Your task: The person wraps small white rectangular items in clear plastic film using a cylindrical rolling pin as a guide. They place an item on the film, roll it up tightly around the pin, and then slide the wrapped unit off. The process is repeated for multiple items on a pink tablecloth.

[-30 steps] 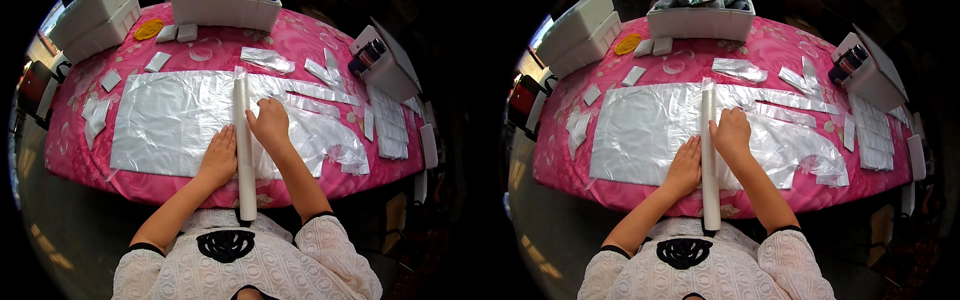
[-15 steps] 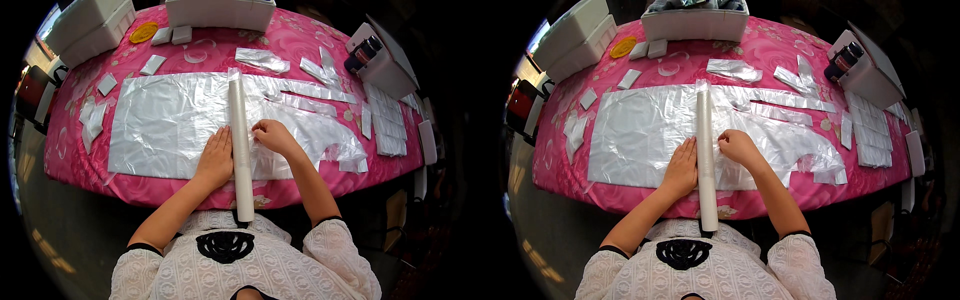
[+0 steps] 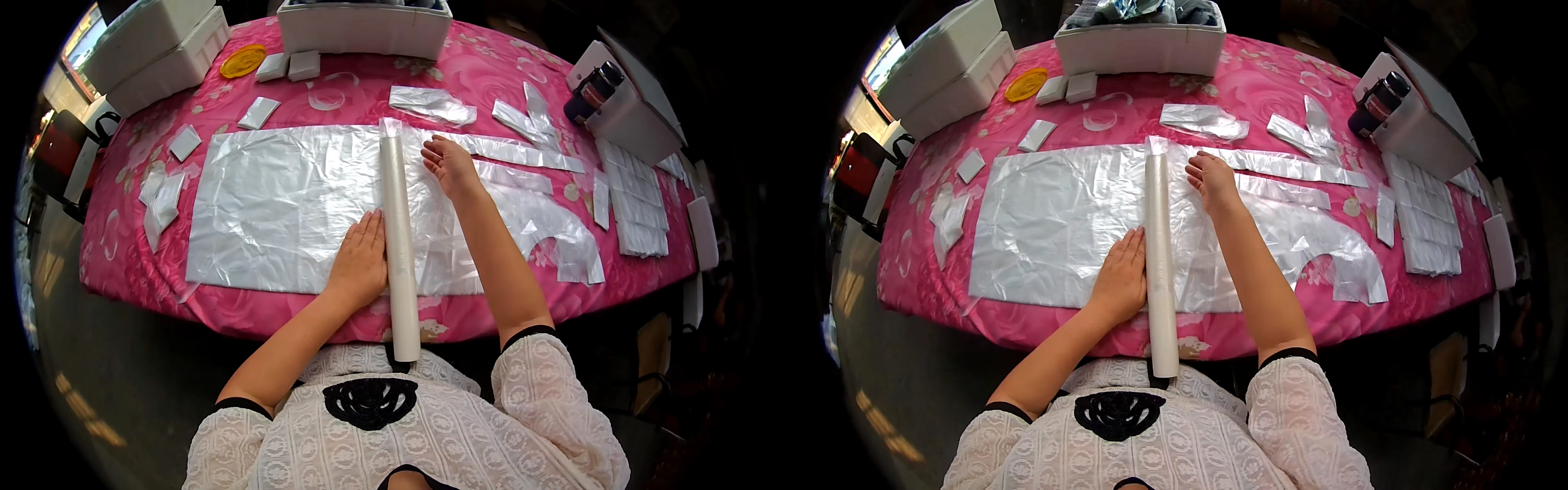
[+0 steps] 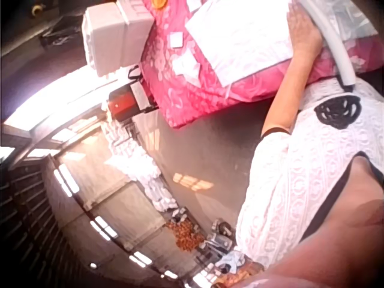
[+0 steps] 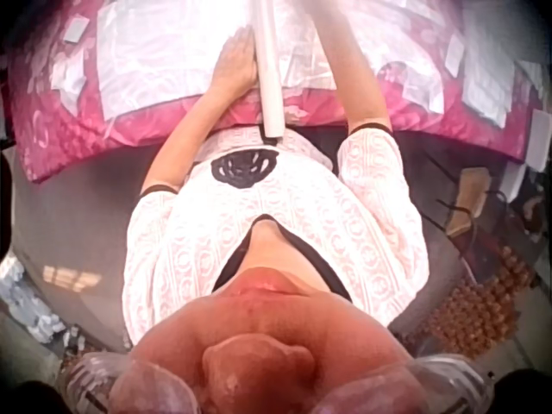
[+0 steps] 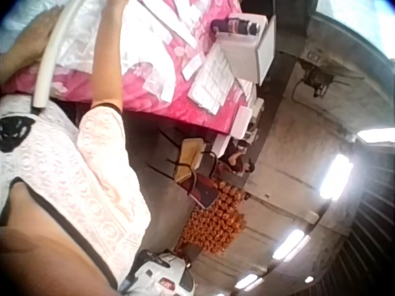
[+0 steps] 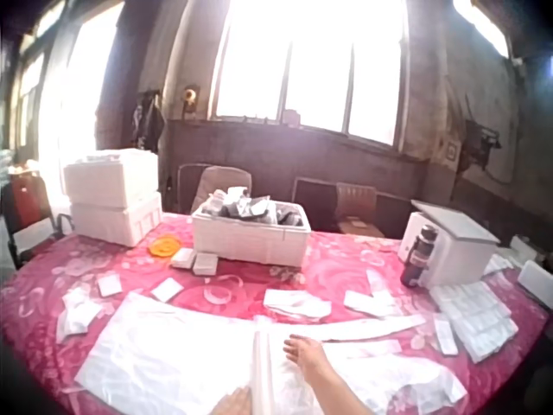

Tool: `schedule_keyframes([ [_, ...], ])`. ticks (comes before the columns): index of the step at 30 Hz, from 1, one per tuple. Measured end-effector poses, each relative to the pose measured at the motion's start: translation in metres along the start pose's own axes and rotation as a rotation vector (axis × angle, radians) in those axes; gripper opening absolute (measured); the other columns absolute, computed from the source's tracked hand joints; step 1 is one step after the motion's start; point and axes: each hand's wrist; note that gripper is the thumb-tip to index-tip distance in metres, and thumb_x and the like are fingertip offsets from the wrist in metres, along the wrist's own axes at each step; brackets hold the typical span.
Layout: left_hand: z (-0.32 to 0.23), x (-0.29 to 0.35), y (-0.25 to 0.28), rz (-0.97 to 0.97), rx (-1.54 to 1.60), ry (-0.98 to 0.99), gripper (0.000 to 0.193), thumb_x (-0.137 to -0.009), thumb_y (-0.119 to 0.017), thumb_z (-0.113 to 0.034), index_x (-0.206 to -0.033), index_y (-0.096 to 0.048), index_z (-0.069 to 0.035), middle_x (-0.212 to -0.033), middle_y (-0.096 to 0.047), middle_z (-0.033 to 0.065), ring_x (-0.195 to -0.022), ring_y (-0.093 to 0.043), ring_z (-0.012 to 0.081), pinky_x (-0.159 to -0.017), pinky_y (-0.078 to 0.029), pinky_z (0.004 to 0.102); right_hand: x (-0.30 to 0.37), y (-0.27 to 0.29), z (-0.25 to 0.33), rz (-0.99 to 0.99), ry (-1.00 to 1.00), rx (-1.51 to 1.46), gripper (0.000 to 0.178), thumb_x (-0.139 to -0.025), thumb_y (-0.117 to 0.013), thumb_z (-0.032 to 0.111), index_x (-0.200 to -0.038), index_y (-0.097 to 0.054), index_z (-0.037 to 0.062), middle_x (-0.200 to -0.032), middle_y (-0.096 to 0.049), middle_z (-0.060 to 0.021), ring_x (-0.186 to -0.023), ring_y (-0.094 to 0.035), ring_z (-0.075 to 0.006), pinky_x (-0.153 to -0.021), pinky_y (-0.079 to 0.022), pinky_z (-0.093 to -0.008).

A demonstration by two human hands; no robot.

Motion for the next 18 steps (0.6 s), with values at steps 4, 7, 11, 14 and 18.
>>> schedule_keyframes([
  [4,-0.001,0.000,-0.002,-0.027,-0.004,-0.015,0.052,-0.084,-0.038,-0.018,-0.127,-0.036,0.010,-0.133,-0.037,0.0235,-0.127,-0.033,0.0324,-0.107,-0.021,0.0400,0.038,-0.002,-0.012,0.184,-0.015,0.421,0.032,-0.083,-0.056,0.013,-0.111,-0.052,-0.0013,-0.101,-0.059,-0.0083,-0.086,-0.057,-0.0125,-0.074,-0.046,-0.0242],
  [7,-0.001,0.000,-0.001,-0.014,0.019,-0.005,0.052,-0.083,-0.040,-0.016,-0.128,-0.033,0.009,-0.135,-0.034,0.0227,-0.127,-0.031,0.0332,-0.107,-0.021,0.0411,0.053,0.001,-0.026,0.246,0.113,0.621,0.038,-0.083,-0.058,0.014,-0.115,-0.050,-0.0032,-0.102,-0.059,-0.0097,-0.088,-0.057,-0.0131,-0.077,-0.046,-0.0249],
  [11,0.000,0.001,0.000,-0.006,0.028,0.005,0.051,-0.084,-0.039,-0.016,-0.128,-0.034,0.009,-0.135,-0.034,0.0224,-0.127,-0.031,0.0330,-0.106,-0.022,0.0415,0.074,-0.004,-0.024,0.258,0.213,0.872,0.047,-0.080,-0.060,0.018,-0.118,-0.047,-0.0059,-0.105,-0.059,-0.0136,-0.094,-0.057,-0.0187,-0.081,-0.045,-0.0286],
  [14,-0.001,-0.001,0.001,0.006,0.038,0.012,0.050,-0.084,-0.039,-0.016,-0.127,-0.035,0.009,-0.135,-0.034,0.0222,-0.128,-0.030,0.0330,-0.107,-0.021,0.0415,0.101,-0.006,-0.023,0.216,0.433,1.069,0.054,-0.076,-0.060,0.020,-0.119,-0.045,-0.0090,-0.113,-0.051,-0.0248,-0.104,-0.050,-0.0339,-0.091,-0.040,-0.0379],
  [18,0.000,0.001,0.000,0.018,0.055,0.014,0.049,-0.085,-0.039,-0.016,-0.127,-0.035,0.009,-0.135,-0.034,0.0223,-0.128,-0.029,0.0331,-0.107,-0.021,0.0417,0.115,-0.015,-0.050,0.141,0.661,1.236,0.063,-0.078,-0.059,0.022,-0.125,-0.035,-0.0134,-0.124,-0.041,-0.0280,-0.115,-0.037,-0.0393,-0.098,-0.032,-0.0395],
])
Point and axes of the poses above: each hand's wrist, its own x-axis away from the middle knuckle, its own y-axis out of the back of the hand, z = x × y
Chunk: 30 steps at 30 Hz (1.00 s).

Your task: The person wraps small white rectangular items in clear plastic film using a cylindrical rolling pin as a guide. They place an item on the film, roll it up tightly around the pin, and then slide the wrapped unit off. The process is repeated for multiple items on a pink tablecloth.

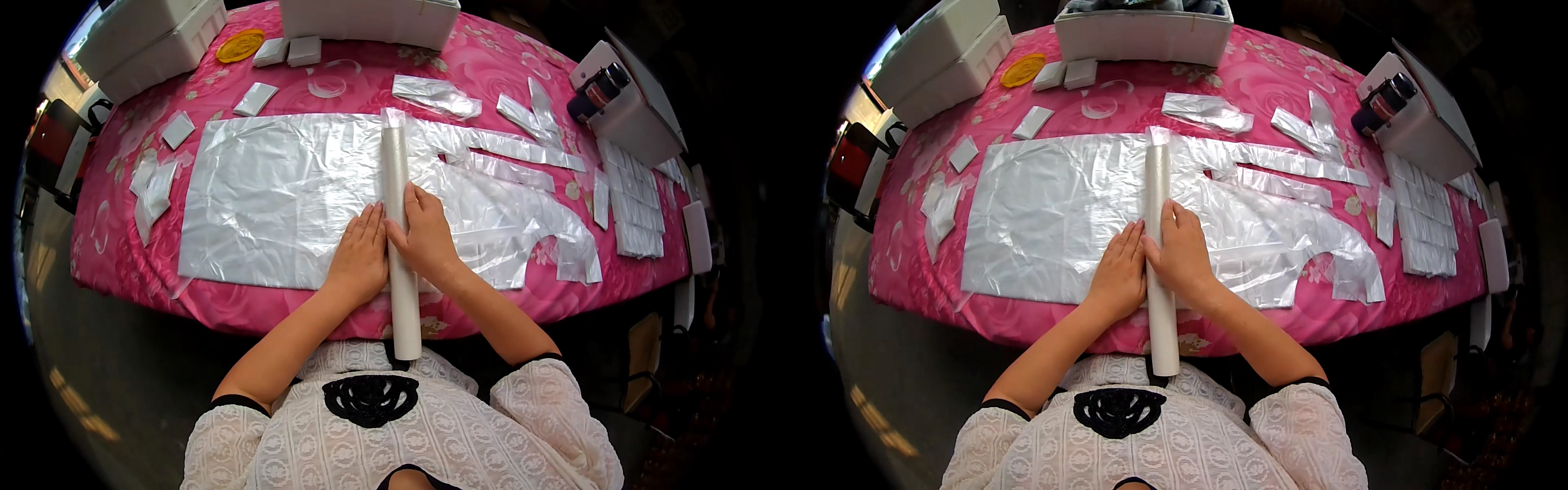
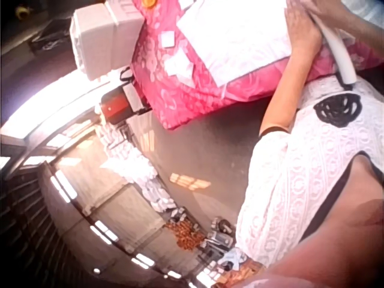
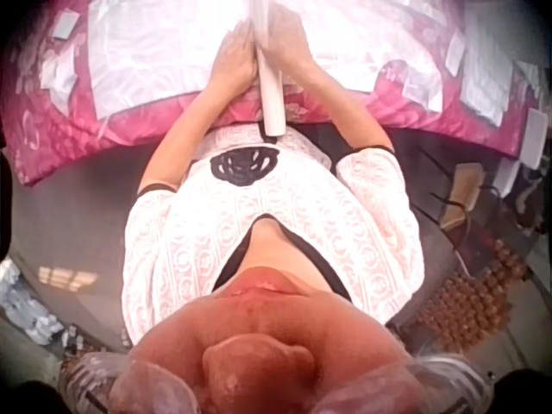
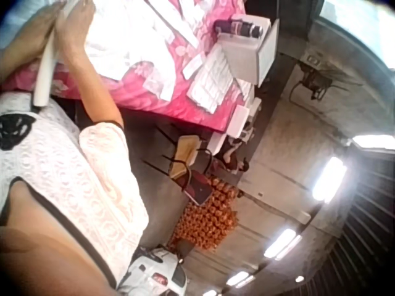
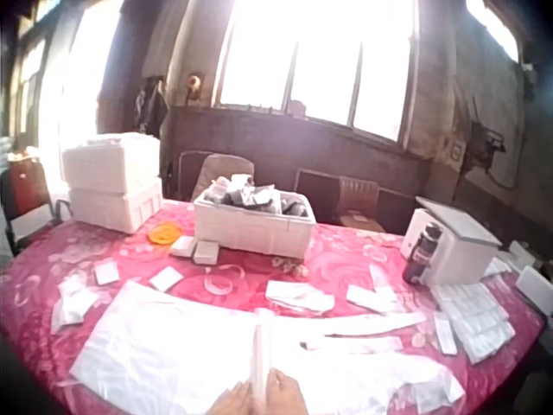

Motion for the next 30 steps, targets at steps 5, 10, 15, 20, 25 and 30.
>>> schedule_keyframes([
  [5,0.001,0.001,0.000,0.014,0.017,0.017,0.050,-0.084,-0.038,-0.018,-0.127,-0.036,0.009,-0.135,-0.034,0.0228,-0.129,-0.029,0.0314,-0.108,-0.019,0.0403,-0.008,-0.012,0.003,-0.015,-0.014,0.075,0.067,-0.079,-0.057,0.020,-0.128,-0.028,-0.0145,-0.127,-0.036,-0.0294,-0.118,-0.034,-0.0394,-0.101,-0.028,-0.0388],
  [10,-0.001,-0.001,0.002,0.015,-0.003,0.019,0.053,-0.084,-0.037,-0.019,-0.128,-0.034,0.010,-0.136,-0.033,0.0227,-0.130,-0.027,0.0310,-0.108,-0.017,0.0403,-0.063,-0.007,-0.018,0.127,-0.180,-0.109,0.073,-0.076,-0.060,0.022,-0.129,-0.027,-0.0136,-0.118,-0.046,-0.0272,-0.107,-0.046,-0.0357,-0.092,-0.037,-0.0374],
  [15,-0.002,-0.002,0.000,0.012,-0.029,-0.011,0.053,-0.083,-0.039,-0.018,-0.128,-0.034,0.011,-0.136,-0.032,0.0233,-0.129,-0.028,0.0322,-0.108,-0.018,0.0407,-0.125,-0.018,-0.065,0.038,-0.493,-0.866,0.077,-0.075,-0.065,0.025,-0.133,-0.026,-0.0076,-0.109,-0.054,-0.0102,-0.089,-0.053,-0.0190,-0.075,-0.043,-0.0300],
  [20,-0.003,-0.001,0.001,0.037,0.002,0.011,0.056,-0.082,-0.038,-0.019,-0.130,-0.032,0.009,-0.138,-0.030,0.0218,-0.131,-0.026,0.0304,-0.109,-0.015,0.0397,-0.155,0.007,-0.063,-0.282,-0.353,-1.272,0.085,-0.077,-0.060,0.018,-0.140,-0.007,0.0011,-0.131,-0.042,-0.0131,-0.120,-0.037,-0.0207,-0.099,-0.025,-0.0326],
  [25,-0.001,0.001,-0.002,0.020,-0.025,0.017,0.056,-0.082,-0.039,-0.018,-0.130,-0.031,0.009,-0.137,-0.030,0.0227,-0.130,-0.026,0.0305,-0.109,-0.017,0.0400,-0.141,0.026,0.025,-0.193,0.183,-0.843,0.075,-0.077,-0.059,0.018,-0.138,-0.018,-0.0017,-0.132,-0.040,-0.0184,-0.120,-0.039,-0.0264,-0.099,-0.031,-0.0352],
  [30,0.007,0.000,-0.003,0.028,0.083,-0.048,0.053,-0.081,-0.044,-0.021,-0.125,-0.038,0.010,-0.130,-0.039,0.0256,-0.125,-0.033,0.0374,-0.104,-0.024,0.0436,-0.089,-0.024,0.115,0.202,0.603,-0.314,0.068,-0.069,-0.066,0.023,-0.127,-0.040,-0.0021,-0.120,-0.048,-0.0219,-0.115,-0.042,-0.0365,-0.098,-0.033,-0.0406],
])
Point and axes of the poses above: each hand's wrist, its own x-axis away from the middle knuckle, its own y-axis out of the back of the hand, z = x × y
